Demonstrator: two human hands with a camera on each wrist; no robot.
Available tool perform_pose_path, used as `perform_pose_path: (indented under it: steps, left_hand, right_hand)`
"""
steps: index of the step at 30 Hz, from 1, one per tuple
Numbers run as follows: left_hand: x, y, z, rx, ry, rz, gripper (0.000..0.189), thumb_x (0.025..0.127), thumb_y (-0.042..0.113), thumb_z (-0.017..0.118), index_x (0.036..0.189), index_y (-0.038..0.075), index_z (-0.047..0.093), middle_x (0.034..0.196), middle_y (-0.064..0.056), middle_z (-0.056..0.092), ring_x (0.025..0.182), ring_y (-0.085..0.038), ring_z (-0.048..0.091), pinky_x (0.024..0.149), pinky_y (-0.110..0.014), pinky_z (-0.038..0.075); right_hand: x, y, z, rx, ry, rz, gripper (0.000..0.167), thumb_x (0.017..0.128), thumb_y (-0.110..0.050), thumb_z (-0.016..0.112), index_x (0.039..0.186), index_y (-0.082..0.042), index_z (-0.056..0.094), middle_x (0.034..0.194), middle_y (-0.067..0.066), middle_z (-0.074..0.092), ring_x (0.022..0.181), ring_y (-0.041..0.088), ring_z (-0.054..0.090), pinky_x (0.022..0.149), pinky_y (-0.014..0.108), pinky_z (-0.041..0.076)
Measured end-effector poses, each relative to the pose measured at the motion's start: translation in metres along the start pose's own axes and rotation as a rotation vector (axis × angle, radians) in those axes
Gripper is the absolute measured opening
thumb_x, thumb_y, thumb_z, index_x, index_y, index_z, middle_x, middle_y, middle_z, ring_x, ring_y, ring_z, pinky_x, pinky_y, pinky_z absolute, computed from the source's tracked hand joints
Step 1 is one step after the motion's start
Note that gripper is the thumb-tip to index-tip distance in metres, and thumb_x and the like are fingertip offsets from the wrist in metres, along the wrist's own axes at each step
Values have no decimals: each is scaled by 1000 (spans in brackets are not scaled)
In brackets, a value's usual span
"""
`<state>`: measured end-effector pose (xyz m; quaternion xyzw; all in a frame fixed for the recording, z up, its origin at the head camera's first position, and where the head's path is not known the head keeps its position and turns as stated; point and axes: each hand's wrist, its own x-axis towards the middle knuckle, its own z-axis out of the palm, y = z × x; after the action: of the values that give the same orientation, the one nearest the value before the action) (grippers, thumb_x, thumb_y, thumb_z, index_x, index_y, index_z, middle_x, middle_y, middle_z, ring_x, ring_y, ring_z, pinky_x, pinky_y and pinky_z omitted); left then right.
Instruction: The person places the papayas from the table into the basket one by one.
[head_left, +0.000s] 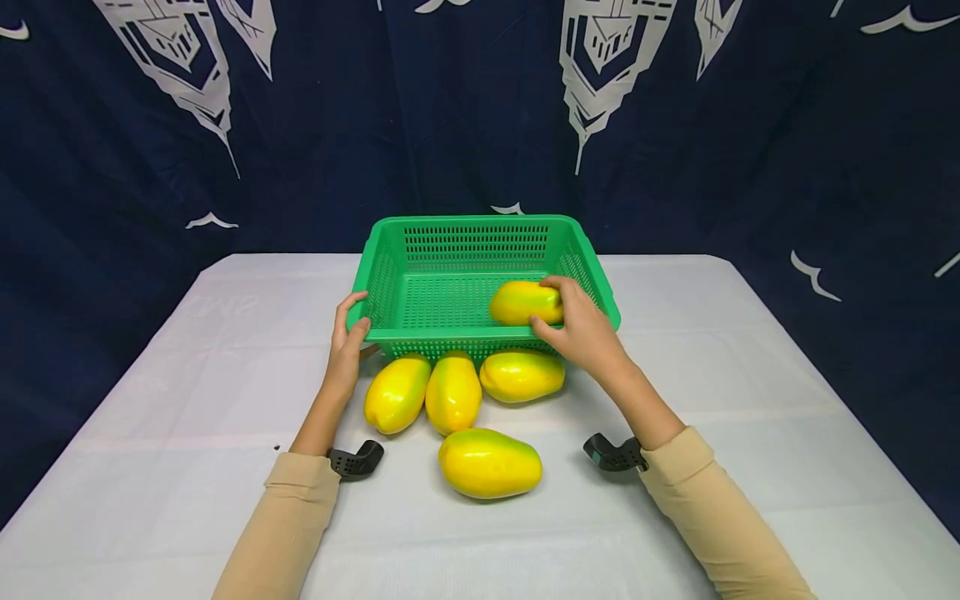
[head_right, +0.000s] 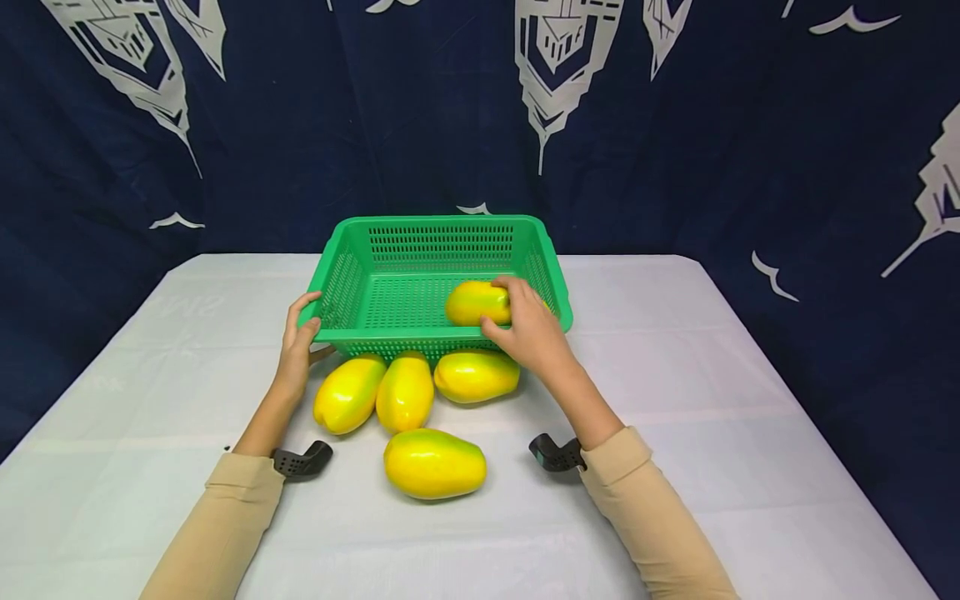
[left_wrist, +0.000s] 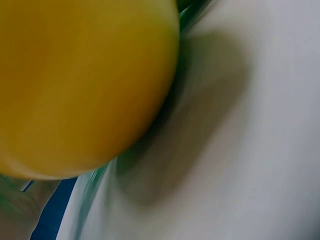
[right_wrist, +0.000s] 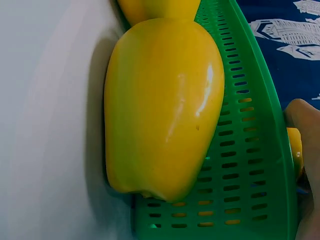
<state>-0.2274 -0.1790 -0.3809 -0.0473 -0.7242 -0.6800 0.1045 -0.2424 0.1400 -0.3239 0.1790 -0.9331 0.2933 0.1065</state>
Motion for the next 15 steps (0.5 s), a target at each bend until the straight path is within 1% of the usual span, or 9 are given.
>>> perform_pose_path:
  steps: [3,6,10,15]
  left_hand:
    - [-6,12,3,9,-2,-2,49,92,20,32,140,14,24,151,-9,8,129,-37,26,98,-62,32]
    - [-12,23,6,25,-2,-1,49,92,20,32,140,10,23,151,-11,7,131,-39,23,99,-63,31]
    - [-12,26,7,25,-6,-3,49,92,20,32,140,10,23,151,-11,7,131,-39,23,99,-63,31]
    - [-10,22,6,22,-5,2,49,92,19,32,140,10,23,151,-12,7,130,-39,24,98,-63,31]
  right_hand:
    - [0,-2,0,-16,-16,-22,51,85,-30,55,130,-10,41,134,12,42,112,26,45,92,45,42]
    - [0,-2,1,-49,-27,-51,45,86,-30,53,127,-12,48,131,9,45,108,24,47,89,42,43]
    - [0,-2,1,-87,-38,-62,41,87,-31,50,125,-15,52,127,5,49,98,22,49,81,40,44]
    - [0,-3,1,-138,-77,-74,39,90,-32,46,126,-18,52,127,3,51,101,21,53,80,42,47]
